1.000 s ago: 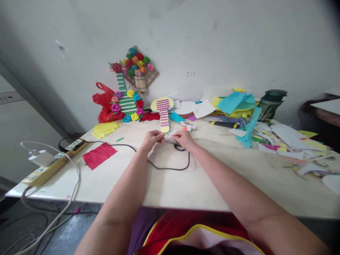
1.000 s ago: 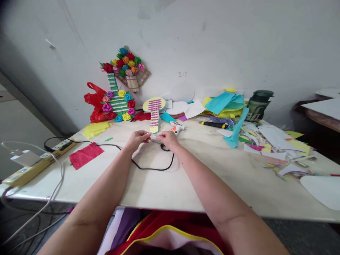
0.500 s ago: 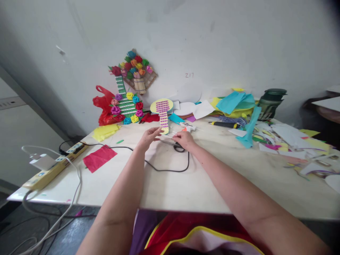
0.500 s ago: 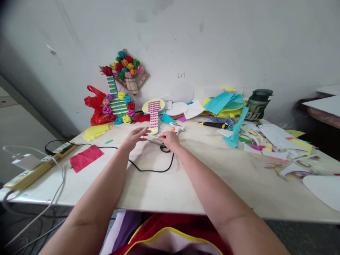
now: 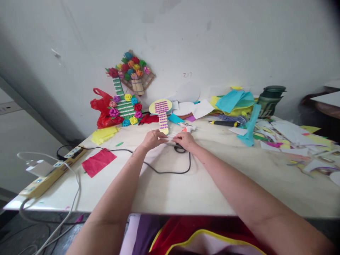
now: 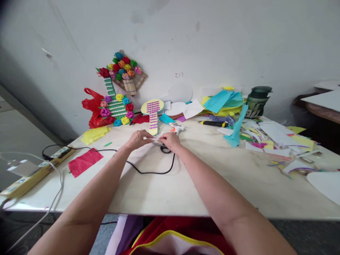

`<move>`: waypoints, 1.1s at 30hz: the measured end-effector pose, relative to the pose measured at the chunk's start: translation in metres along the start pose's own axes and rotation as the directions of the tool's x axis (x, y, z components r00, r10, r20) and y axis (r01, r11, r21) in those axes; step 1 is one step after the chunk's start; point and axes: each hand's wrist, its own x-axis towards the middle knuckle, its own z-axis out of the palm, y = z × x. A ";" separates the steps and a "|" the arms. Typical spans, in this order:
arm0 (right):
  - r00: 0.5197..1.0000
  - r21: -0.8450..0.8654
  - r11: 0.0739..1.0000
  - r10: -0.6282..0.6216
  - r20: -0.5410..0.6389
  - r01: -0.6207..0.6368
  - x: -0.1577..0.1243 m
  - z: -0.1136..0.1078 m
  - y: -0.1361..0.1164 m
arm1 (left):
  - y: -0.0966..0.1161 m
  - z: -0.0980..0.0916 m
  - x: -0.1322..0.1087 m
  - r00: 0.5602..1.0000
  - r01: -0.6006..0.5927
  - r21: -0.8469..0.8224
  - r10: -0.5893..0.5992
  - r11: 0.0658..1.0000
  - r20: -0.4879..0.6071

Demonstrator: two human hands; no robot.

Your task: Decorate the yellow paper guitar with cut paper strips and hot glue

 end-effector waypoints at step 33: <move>0.978 -0.614 0.773 -0.037 0.203 0.157 0.017 0.005 -0.023 | -0.069 0.010 0.026 0.984 0.180 0.302 -0.174 0.936 -0.047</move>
